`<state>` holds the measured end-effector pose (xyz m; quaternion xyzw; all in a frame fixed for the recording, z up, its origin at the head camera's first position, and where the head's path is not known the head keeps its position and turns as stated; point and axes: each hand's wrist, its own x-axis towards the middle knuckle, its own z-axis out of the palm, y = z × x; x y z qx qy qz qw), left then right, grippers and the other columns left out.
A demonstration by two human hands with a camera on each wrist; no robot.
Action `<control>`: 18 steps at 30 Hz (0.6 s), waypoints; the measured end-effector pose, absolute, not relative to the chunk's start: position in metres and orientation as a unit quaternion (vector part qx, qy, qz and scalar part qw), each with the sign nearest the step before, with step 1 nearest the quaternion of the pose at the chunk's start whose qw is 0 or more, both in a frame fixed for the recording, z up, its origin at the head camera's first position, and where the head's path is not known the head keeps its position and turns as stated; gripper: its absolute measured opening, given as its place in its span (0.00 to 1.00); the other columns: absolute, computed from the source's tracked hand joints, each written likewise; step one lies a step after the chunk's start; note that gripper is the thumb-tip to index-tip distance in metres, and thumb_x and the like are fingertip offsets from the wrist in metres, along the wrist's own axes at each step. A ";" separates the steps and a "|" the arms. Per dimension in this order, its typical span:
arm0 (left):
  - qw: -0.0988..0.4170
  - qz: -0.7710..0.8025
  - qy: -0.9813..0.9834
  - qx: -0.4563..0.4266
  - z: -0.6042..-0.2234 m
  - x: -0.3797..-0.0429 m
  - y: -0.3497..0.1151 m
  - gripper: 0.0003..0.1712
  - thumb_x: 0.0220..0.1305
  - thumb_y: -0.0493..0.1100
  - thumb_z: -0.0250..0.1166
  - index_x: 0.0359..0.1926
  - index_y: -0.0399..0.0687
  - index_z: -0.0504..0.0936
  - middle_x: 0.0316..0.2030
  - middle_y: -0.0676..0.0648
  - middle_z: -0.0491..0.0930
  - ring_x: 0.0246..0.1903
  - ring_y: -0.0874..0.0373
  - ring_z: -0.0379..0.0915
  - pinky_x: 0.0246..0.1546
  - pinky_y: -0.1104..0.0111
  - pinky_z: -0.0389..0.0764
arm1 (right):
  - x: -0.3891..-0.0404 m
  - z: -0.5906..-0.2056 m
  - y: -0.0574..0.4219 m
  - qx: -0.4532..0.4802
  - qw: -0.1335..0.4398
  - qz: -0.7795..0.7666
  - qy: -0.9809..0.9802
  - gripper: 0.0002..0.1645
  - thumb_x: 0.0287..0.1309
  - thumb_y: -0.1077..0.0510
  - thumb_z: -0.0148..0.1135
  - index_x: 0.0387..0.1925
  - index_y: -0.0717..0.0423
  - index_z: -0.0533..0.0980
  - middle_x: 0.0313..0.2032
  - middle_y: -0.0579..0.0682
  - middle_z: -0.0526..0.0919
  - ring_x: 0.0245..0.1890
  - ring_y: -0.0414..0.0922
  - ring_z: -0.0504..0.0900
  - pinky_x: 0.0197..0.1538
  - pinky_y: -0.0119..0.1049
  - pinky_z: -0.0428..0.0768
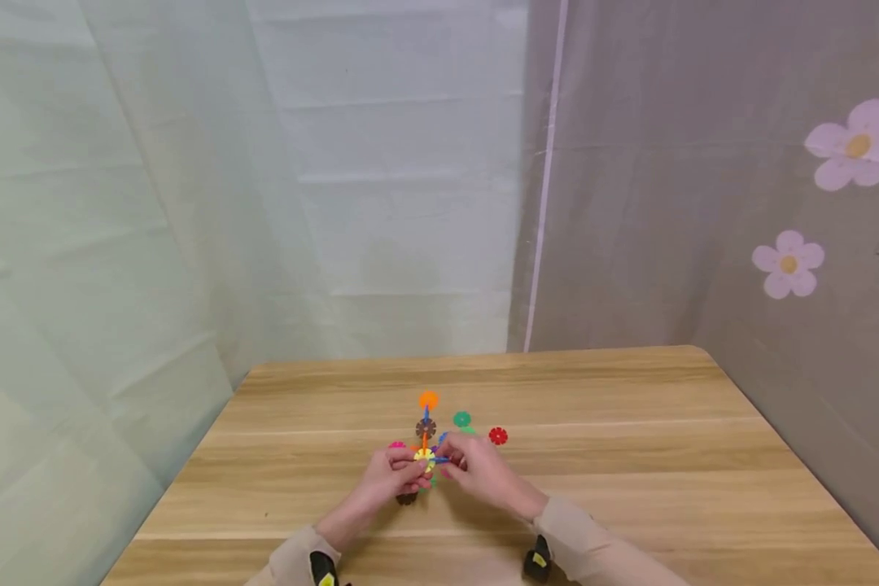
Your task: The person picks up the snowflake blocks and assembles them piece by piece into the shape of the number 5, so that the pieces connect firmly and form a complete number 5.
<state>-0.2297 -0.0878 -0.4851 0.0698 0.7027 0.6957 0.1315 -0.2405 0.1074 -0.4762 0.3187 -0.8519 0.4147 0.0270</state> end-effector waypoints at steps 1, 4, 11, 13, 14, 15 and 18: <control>0.131 0.694 0.705 0.067 -0.486 -0.230 -0.088 0.13 0.66 0.34 0.60 0.44 0.22 0.76 0.31 0.35 0.86 0.23 0.65 0.82 0.28 0.76 0.81 | -0.241 -0.477 0.107 0.316 0.024 0.413 -0.854 0.07 0.56 0.67 0.65 0.36 0.56 0.79 0.33 0.51 0.84 0.29 0.33 0.77 0.32 0.26 0.79; 0.131 0.692 0.707 0.062 -0.487 -0.230 -0.090 0.13 0.66 0.34 0.60 0.43 0.23 0.76 0.30 0.38 0.86 0.23 0.65 0.81 0.28 0.77 0.81 | -0.243 -0.479 0.109 0.302 0.014 0.406 -0.863 0.09 0.55 0.66 0.66 0.38 0.55 0.79 0.36 0.49 0.84 0.30 0.34 0.78 0.33 0.25 0.79; 0.135 0.691 0.708 0.055 -0.489 -0.229 -0.092 0.12 0.66 0.34 0.60 0.43 0.25 0.76 0.30 0.40 0.86 0.23 0.66 0.81 0.26 0.78 0.79 | -0.247 -0.484 0.111 0.279 -0.009 0.376 -0.883 0.12 0.51 0.70 0.66 0.39 0.59 0.80 0.38 0.52 0.85 0.32 0.39 0.81 0.35 0.26 0.80; 0.136 0.691 0.708 0.056 -0.489 -0.229 -0.092 0.12 0.66 0.34 0.60 0.43 0.24 0.76 0.30 0.39 0.86 0.23 0.66 0.81 0.26 0.78 0.79 | -0.247 -0.484 0.111 0.273 -0.014 0.369 -0.888 0.12 0.50 0.70 0.66 0.39 0.61 0.80 0.38 0.54 0.85 0.33 0.42 0.83 0.36 0.28 0.82; 0.136 0.691 0.708 0.056 -0.489 -0.228 -0.092 0.12 0.66 0.34 0.60 0.43 0.24 0.76 0.30 0.39 0.86 0.23 0.66 0.81 0.26 0.78 0.79 | -0.248 -0.484 0.111 0.270 -0.016 0.366 -0.891 0.12 0.50 0.71 0.66 0.39 0.61 0.80 0.39 0.55 0.85 0.34 0.44 0.84 0.37 0.29 0.82; 0.137 0.691 0.708 0.056 -0.489 -0.228 -0.092 0.13 0.66 0.34 0.60 0.43 0.24 0.76 0.30 0.40 0.86 0.23 0.66 0.81 0.26 0.78 0.80 | -0.248 -0.483 0.110 0.268 -0.017 0.362 -0.893 0.12 0.50 0.71 0.66 0.39 0.62 0.80 0.39 0.55 0.85 0.34 0.45 0.84 0.37 0.30 0.83; 0.139 0.692 0.706 0.057 -0.489 -0.227 -0.093 0.13 0.66 0.34 0.60 0.43 0.22 0.76 0.29 0.41 0.86 0.23 0.66 0.81 0.27 0.78 0.80 | -0.248 -0.482 0.109 0.259 -0.017 0.353 -0.899 0.14 0.49 0.71 0.66 0.40 0.63 0.80 0.38 0.57 0.85 0.35 0.47 0.84 0.37 0.32 0.83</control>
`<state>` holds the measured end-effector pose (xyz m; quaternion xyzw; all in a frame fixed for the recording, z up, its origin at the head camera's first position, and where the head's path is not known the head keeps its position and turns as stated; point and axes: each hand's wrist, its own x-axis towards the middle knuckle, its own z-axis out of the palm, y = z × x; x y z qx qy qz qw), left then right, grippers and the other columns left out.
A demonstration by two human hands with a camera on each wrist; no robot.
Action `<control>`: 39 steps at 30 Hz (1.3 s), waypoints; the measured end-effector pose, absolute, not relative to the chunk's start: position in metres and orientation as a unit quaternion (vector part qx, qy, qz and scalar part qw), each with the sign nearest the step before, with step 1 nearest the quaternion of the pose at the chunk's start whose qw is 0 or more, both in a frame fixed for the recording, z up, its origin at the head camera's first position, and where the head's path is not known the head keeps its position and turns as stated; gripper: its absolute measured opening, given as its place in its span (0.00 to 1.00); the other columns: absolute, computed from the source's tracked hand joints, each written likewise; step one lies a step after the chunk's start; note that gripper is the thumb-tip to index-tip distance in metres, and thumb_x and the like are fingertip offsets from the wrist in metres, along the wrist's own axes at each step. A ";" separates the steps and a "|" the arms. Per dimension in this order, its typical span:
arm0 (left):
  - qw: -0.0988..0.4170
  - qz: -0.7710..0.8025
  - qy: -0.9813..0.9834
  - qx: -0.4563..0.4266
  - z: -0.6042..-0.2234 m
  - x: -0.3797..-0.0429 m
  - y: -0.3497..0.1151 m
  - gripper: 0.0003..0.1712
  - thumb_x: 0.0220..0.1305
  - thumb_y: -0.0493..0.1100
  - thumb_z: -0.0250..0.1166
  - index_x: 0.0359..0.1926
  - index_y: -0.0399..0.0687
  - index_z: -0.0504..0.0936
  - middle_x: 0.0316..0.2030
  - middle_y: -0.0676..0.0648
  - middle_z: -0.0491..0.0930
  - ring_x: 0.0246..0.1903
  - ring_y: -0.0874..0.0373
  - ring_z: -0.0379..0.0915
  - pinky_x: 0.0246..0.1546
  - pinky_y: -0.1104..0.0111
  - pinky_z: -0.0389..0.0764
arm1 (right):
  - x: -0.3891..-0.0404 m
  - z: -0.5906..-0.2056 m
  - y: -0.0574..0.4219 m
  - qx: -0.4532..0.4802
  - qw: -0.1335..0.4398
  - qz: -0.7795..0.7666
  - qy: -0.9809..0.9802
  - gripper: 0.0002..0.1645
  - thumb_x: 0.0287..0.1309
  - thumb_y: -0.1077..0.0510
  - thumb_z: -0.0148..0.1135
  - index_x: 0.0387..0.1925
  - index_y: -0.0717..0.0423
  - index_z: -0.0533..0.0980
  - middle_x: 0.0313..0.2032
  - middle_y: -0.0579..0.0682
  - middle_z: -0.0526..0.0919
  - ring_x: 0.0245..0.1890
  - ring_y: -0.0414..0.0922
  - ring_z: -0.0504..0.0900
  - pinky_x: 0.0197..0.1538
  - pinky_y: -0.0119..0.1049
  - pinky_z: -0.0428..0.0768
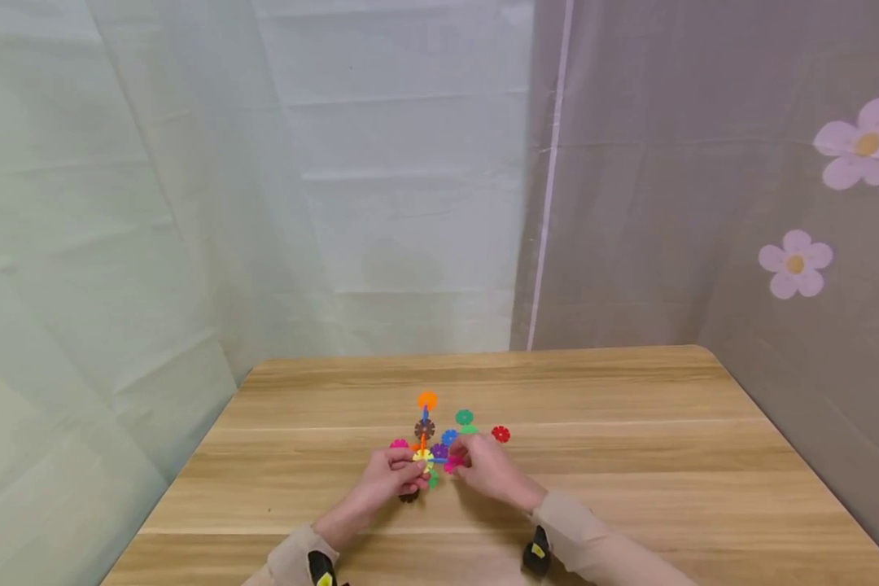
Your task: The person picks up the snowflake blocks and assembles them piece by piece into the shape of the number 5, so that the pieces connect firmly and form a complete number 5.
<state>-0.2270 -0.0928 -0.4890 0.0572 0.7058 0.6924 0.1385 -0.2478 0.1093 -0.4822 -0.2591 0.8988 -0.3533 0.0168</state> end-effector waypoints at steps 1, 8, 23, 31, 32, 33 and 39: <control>0.140 0.693 0.705 0.058 -0.489 -0.227 -0.093 0.13 0.66 0.33 0.60 0.44 0.22 0.76 0.29 0.41 0.86 0.23 0.66 0.80 0.27 0.78 0.80 | -0.248 -0.482 0.109 -0.257 0.015 -0.351 0.900 0.14 0.48 0.71 0.66 0.40 0.64 0.80 0.38 0.57 0.85 0.34 0.47 0.84 0.37 0.33 0.83; 0.146 0.695 0.702 0.061 -0.490 -0.226 -0.093 0.13 0.66 0.34 0.60 0.43 0.22 0.76 0.28 0.42 0.86 0.23 0.67 0.81 0.27 0.79 0.79 | -0.249 -0.484 0.107 -0.244 0.014 -0.321 0.915 0.16 0.48 0.66 0.69 0.42 0.64 0.80 0.36 0.54 0.85 0.33 0.42 0.81 0.36 0.29 0.81; 0.154 0.698 0.696 0.065 -0.493 -0.228 -0.093 0.12 0.66 0.34 0.60 0.41 0.24 0.77 0.26 0.48 0.85 0.22 0.67 0.80 0.26 0.79 0.79 | -0.252 -0.487 0.104 -0.246 0.021 -0.308 0.919 0.14 0.48 0.65 0.71 0.39 0.62 0.79 0.33 0.51 0.83 0.34 0.43 0.80 0.38 0.34 0.81; 0.154 0.697 0.696 0.070 -0.493 -0.228 -0.094 0.13 0.66 0.34 0.59 0.41 0.22 0.76 0.26 0.48 0.86 0.22 0.68 0.80 0.26 0.79 0.78 | -0.253 -0.487 0.104 -0.247 0.019 -0.303 0.920 0.11 0.48 0.66 0.71 0.35 0.60 0.79 0.31 0.50 0.83 0.32 0.42 0.79 0.37 0.33 0.80; 0.155 0.696 0.698 0.070 -0.493 -0.228 -0.095 0.13 0.67 0.34 0.59 0.42 0.22 0.76 0.26 0.48 0.86 0.22 0.68 0.80 0.26 0.79 0.78 | -0.253 -0.487 0.104 -0.246 0.022 -0.306 0.919 0.10 0.47 0.66 0.71 0.34 0.60 0.79 0.31 0.49 0.82 0.32 0.41 0.79 0.36 0.32 0.80; 0.155 0.695 0.699 0.070 -0.494 -0.228 -0.095 0.13 0.67 0.34 0.59 0.42 0.21 0.76 0.26 0.47 0.86 0.22 0.68 0.80 0.26 0.79 0.78 | -0.253 -0.487 0.104 -0.246 0.024 -0.309 0.919 0.10 0.47 0.66 0.71 0.33 0.59 0.79 0.30 0.49 0.82 0.32 0.41 0.79 0.36 0.32 0.80; 0.156 0.692 0.702 0.069 -0.497 -0.229 -0.096 0.14 0.67 0.34 0.59 0.42 0.19 0.75 0.27 0.45 0.86 0.22 0.67 0.80 0.26 0.78 0.78 | -0.254 -0.486 0.106 -0.240 0.041 -0.330 0.912 0.12 0.46 0.67 0.72 0.31 0.59 0.76 0.28 0.47 0.80 0.30 0.39 0.76 0.33 0.29 0.77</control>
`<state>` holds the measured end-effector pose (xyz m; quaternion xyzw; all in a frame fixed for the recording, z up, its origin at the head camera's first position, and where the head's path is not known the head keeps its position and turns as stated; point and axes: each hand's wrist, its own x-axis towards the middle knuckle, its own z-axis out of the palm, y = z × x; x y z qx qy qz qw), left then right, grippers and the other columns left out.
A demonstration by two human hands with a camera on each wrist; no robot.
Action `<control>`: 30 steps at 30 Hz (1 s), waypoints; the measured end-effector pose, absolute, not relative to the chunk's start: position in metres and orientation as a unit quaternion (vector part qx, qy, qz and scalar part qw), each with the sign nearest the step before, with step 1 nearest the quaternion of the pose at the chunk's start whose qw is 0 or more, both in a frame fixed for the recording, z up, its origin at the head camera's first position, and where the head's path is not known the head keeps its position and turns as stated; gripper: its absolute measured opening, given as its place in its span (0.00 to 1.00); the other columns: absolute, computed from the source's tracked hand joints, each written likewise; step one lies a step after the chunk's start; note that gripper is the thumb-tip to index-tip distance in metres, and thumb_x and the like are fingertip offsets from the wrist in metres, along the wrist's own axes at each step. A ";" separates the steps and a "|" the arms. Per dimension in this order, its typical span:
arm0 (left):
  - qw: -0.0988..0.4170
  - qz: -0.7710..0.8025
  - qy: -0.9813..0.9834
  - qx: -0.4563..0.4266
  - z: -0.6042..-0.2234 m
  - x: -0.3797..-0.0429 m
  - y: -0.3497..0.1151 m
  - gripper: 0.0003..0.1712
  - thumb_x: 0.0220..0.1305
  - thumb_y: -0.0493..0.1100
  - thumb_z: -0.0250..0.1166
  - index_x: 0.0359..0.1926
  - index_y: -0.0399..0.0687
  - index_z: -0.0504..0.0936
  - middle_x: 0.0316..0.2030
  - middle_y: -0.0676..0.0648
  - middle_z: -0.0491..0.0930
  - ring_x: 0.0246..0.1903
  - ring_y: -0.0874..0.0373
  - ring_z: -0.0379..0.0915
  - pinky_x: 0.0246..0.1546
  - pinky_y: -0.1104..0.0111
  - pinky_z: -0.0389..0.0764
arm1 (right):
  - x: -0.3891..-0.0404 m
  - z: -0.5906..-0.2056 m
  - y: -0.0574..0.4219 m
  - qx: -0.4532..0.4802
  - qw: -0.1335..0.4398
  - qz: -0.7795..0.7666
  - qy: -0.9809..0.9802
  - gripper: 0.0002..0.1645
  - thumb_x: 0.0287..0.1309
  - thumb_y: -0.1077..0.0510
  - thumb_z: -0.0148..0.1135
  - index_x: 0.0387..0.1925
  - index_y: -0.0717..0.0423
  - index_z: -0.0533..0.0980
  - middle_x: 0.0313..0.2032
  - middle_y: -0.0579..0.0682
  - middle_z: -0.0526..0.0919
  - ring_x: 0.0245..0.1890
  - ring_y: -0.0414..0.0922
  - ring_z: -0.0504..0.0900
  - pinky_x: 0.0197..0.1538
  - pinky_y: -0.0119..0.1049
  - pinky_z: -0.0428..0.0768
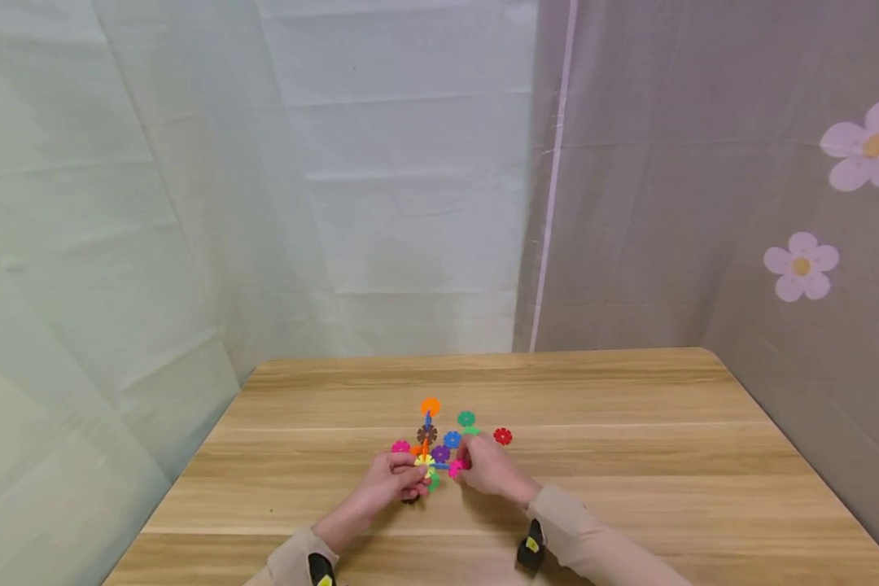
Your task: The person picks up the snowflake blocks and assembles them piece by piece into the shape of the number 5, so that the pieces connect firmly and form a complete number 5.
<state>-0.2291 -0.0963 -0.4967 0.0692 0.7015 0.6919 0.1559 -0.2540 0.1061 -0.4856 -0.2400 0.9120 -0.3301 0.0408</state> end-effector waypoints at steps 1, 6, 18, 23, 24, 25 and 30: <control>0.156 0.692 0.701 0.069 -0.497 -0.229 -0.096 0.14 0.67 0.34 0.58 0.42 0.19 0.75 0.27 0.45 0.86 0.22 0.67 0.80 0.25 0.78 0.78 | -0.254 -0.486 0.107 -0.239 0.043 -0.335 0.910 0.13 0.46 0.67 0.72 0.31 0.58 0.75 0.28 0.47 0.79 0.29 0.39 0.76 0.33 0.29 0.77; 0.153 0.694 0.701 0.065 -0.498 -0.229 -0.097 0.13 0.67 0.34 0.59 0.41 0.21 0.76 0.26 0.46 0.86 0.22 0.67 0.80 0.25 0.78 0.78 | -0.252 -0.486 0.109 -0.232 0.058 -0.368 0.899 0.13 0.49 0.69 0.68 0.33 0.58 0.72 0.28 0.49 0.80 0.29 0.40 0.77 0.30 0.29 0.76; 0.152 0.682 0.713 0.049 -0.497 -0.230 -0.098 0.11 0.67 0.35 0.59 0.42 0.26 0.76 0.28 0.46 0.86 0.23 0.66 0.80 0.26 0.77 0.79 | -0.250 -0.490 0.116 -0.228 0.041 -0.413 0.881 0.08 0.56 0.72 0.56 0.35 0.59 0.74 0.30 0.50 0.81 0.29 0.40 0.76 0.28 0.28 0.76; 0.151 0.676 0.720 0.041 -0.496 -0.230 -0.098 0.11 0.67 0.35 0.58 0.45 0.27 0.75 0.30 0.42 0.86 0.24 0.65 0.81 0.28 0.76 0.80 | -0.250 -0.488 0.117 -0.227 0.035 -0.437 0.870 0.07 0.59 0.71 0.56 0.37 0.59 0.75 0.32 0.52 0.81 0.30 0.40 0.78 0.30 0.28 0.78; 0.152 0.676 0.720 0.040 -0.497 -0.231 -0.099 0.11 0.67 0.35 0.59 0.45 0.27 0.75 0.30 0.41 0.86 0.24 0.65 0.81 0.29 0.76 0.80 | -0.250 -0.488 0.118 -0.224 0.035 -0.443 0.868 0.06 0.59 0.70 0.57 0.37 0.59 0.75 0.32 0.52 0.81 0.30 0.40 0.78 0.30 0.28 0.78; 0.152 0.674 0.722 0.040 -0.497 -0.231 -0.099 0.12 0.67 0.35 0.58 0.45 0.27 0.75 0.31 0.40 0.86 0.25 0.65 0.81 0.29 0.76 0.80 | -0.250 -0.487 0.118 -0.220 0.035 -0.449 0.865 0.06 0.60 0.70 0.57 0.37 0.59 0.75 0.33 0.52 0.81 0.30 0.40 0.78 0.30 0.28 0.78; 0.152 0.671 0.724 0.041 -0.498 -0.232 -0.099 0.11 0.68 0.34 0.58 0.44 0.27 0.75 0.32 0.37 0.86 0.25 0.65 0.81 0.29 0.76 0.80 | -0.249 -0.484 0.118 -0.205 0.037 -0.481 0.851 0.03 0.62 0.68 0.57 0.38 0.62 0.75 0.31 0.52 0.81 0.27 0.41 0.78 0.28 0.29 0.77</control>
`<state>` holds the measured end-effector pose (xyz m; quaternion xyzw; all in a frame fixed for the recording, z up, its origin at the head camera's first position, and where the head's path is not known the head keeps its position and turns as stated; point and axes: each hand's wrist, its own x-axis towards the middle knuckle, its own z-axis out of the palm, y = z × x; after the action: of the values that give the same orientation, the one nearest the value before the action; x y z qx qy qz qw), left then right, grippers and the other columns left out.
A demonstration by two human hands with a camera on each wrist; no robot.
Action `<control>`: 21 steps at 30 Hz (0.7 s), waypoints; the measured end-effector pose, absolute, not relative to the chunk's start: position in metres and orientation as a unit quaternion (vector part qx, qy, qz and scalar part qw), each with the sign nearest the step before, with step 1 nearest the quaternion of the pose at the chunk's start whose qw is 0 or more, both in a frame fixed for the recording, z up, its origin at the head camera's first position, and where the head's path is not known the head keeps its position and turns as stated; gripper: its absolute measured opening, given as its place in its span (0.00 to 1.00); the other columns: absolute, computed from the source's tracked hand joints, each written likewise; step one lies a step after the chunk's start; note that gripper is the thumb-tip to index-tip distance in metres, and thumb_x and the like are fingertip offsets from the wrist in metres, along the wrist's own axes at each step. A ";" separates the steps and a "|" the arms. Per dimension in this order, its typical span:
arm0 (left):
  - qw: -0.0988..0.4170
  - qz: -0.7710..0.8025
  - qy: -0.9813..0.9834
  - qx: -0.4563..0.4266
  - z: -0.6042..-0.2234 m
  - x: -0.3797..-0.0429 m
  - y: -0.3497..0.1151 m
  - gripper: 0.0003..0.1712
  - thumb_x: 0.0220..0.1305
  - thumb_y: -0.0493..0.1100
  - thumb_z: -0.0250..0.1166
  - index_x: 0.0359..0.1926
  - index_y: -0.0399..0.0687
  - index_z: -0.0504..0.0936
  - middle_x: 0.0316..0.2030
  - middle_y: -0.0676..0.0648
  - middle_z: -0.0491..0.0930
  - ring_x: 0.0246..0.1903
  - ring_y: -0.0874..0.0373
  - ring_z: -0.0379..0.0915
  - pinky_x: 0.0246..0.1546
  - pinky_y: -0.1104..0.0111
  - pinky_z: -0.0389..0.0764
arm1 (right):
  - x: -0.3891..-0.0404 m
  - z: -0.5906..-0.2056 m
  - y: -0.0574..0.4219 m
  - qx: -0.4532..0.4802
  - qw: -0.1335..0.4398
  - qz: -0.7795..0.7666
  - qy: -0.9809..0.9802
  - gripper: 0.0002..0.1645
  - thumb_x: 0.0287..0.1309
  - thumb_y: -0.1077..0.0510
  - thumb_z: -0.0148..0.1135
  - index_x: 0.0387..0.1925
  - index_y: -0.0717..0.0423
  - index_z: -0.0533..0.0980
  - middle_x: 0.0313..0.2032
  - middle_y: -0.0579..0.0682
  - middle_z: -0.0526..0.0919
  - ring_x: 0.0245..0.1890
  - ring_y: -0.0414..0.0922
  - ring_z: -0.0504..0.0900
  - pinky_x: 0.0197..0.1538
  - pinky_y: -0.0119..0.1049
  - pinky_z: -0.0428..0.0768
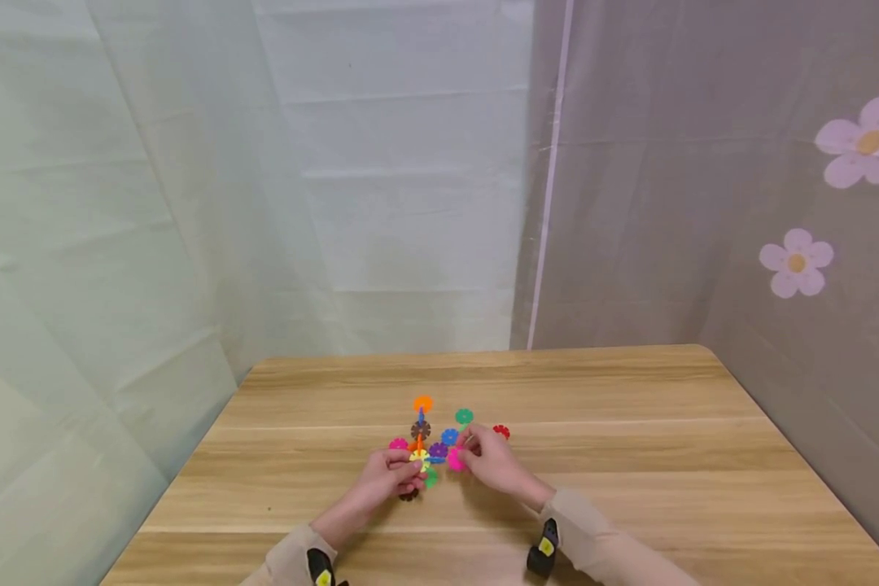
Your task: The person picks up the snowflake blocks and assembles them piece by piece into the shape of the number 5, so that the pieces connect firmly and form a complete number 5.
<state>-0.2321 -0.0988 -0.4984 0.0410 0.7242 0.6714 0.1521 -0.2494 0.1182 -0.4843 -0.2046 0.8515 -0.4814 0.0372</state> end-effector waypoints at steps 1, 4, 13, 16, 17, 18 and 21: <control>0.152 0.671 0.725 0.041 -0.498 -0.232 -0.099 0.11 0.68 0.35 0.58 0.43 0.27 0.75 0.32 0.37 0.86 0.25 0.65 0.81 0.29 0.76 0.80 | -0.249 -0.484 0.118 -0.204 0.039 -0.488 0.848 0.03 0.62 0.68 0.57 0.38 0.62 0.74 0.30 0.53 0.81 0.27 0.42 0.78 0.28 0.29 0.77; 0.151 0.671 0.725 0.039 -0.496 -0.231 -0.098 0.10 0.68 0.35 0.58 0.43 0.27 0.75 0.32 0.38 0.86 0.26 0.65 0.81 0.29 0.76 0.80 | -0.249 -0.481 0.118 -0.201 0.047 -0.504 0.839 0.03 0.63 0.68 0.57 0.38 0.64 0.74 0.29 0.53 0.81 0.26 0.43 0.79 0.27 0.30 0.78; 0.145 0.678 0.720 0.038 -0.491 -0.227 -0.098 0.12 0.68 0.35 0.58 0.44 0.26 0.75 0.30 0.42 0.86 0.26 0.65 0.81 0.30 0.77 0.81 | -0.245 -0.478 0.116 -0.191 0.074 -0.543 0.815 0.04 0.62 0.68 0.57 0.39 0.66 0.73 0.27 0.54 0.79 0.25 0.44 0.80 0.28 0.36 0.82; 0.144 0.682 0.716 0.040 -0.492 -0.228 -0.098 0.12 0.68 0.34 0.58 0.45 0.25 0.74 0.30 0.41 0.86 0.26 0.65 0.81 0.30 0.77 0.81 | -0.245 -0.478 0.116 -0.193 0.079 -0.556 0.804 0.05 0.62 0.68 0.57 0.40 0.67 0.73 0.28 0.56 0.80 0.25 0.44 0.81 0.29 0.37 0.83; 0.143 0.685 0.714 0.040 -0.492 -0.227 -0.097 0.12 0.67 0.34 0.58 0.45 0.25 0.74 0.30 0.41 0.86 0.26 0.65 0.81 0.30 0.77 0.81 | -0.245 -0.478 0.116 -0.194 0.081 -0.558 0.802 0.05 0.62 0.68 0.58 0.40 0.67 0.73 0.28 0.56 0.80 0.26 0.44 0.81 0.30 0.37 0.83; 0.142 0.686 0.712 0.041 -0.492 -0.227 -0.097 0.12 0.67 0.34 0.58 0.45 0.25 0.74 0.30 0.41 0.86 0.26 0.65 0.81 0.29 0.77 0.81 | -0.245 -0.479 0.116 -0.196 0.082 -0.558 0.802 0.06 0.62 0.68 0.58 0.40 0.68 0.73 0.29 0.57 0.80 0.26 0.44 0.81 0.30 0.38 0.84; 0.135 0.690 0.709 0.044 -0.492 -0.226 -0.096 0.12 0.67 0.33 0.58 0.45 0.24 0.74 0.30 0.40 0.86 0.25 0.66 0.81 0.29 0.77 0.81 | -0.245 -0.478 0.116 -0.197 0.081 -0.555 0.804 0.06 0.61 0.68 0.59 0.39 0.68 0.74 0.29 0.56 0.82 0.26 0.42 0.81 0.30 0.37 0.84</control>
<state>-0.2265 -0.0961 -0.4924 0.0441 0.7093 0.6904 0.1350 -0.2448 0.1158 -0.4783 -0.1969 0.8042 -0.5549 0.0810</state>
